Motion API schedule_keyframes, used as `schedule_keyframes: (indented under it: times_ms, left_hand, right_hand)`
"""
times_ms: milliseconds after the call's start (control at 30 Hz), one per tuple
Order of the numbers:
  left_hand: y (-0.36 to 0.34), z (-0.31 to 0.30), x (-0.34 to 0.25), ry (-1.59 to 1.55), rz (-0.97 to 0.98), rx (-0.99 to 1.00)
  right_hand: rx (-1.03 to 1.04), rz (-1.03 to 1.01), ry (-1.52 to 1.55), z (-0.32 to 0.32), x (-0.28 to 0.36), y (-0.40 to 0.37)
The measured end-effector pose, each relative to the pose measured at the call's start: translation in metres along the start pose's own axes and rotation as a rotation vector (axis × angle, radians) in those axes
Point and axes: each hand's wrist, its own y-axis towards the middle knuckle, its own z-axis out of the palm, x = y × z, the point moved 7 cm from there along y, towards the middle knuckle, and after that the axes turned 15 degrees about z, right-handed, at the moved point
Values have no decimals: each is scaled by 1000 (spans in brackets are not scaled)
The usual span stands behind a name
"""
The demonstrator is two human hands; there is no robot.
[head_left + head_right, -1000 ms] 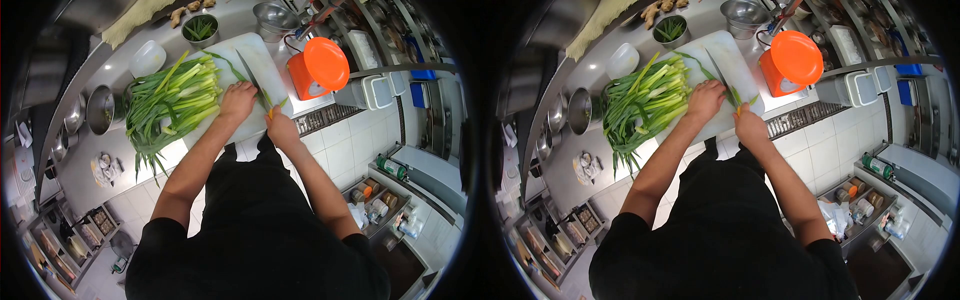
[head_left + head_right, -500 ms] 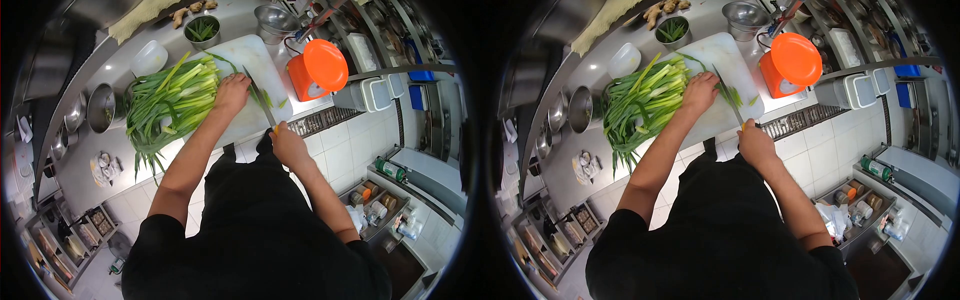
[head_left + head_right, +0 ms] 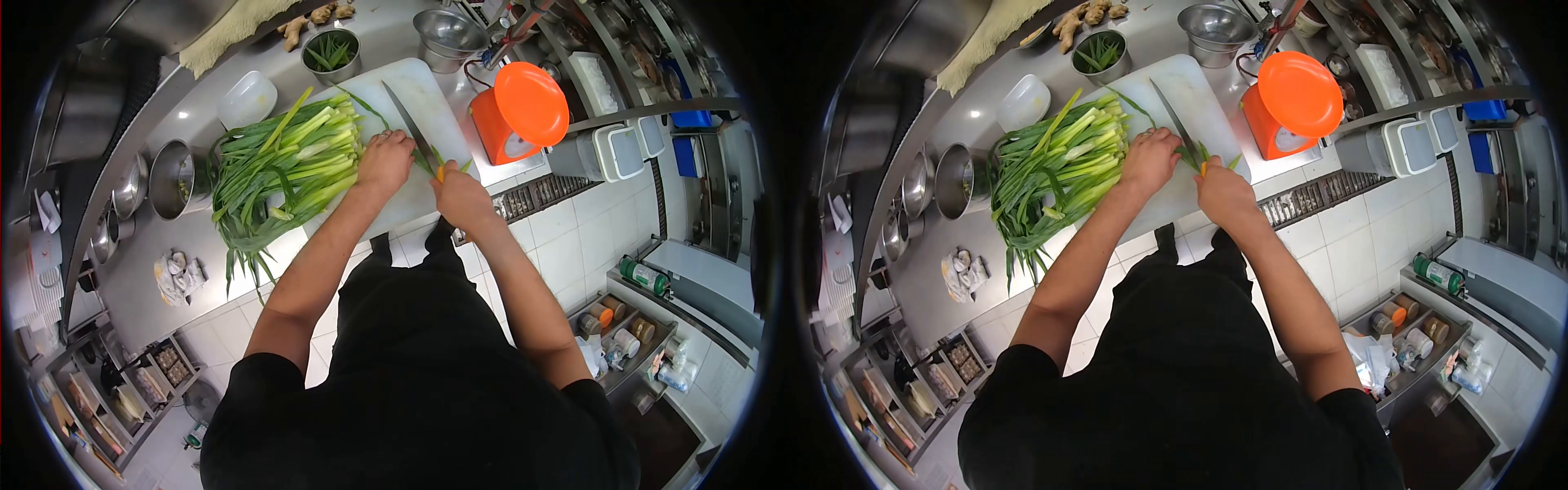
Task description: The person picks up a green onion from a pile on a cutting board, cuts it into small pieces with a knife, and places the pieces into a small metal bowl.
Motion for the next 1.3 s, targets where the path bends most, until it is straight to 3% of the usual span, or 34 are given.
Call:
schedule_keyframes:
  times_ms: [233, 400, 600, 800, 1000, 1300]
  left_hand:
    - [3, -3, 2, -28, -14, -12]
    - [-2, -3, 2, -54, 36, -105]
    - [-12, 2, -6, -61, 73, -129]
    - [-17, -10, 1, -71, -8, -243]
    - [-10, -12, 10, -11, -10, -245]
    - [1, -6, 9, 70, -8, -75]
  right_hand:
    - [71, 78, -60, 11, -18, -47]
    - [25, 91, -20, 43, -25, -28]
    - [-18, 33, 42, 32, -5, 14]
    - [-32, -6, -25, 12, -2, 5]
    - [-70, -19, -84, -3, 3, -31]
    - [-1, 50, -106, 17, -13, -52]
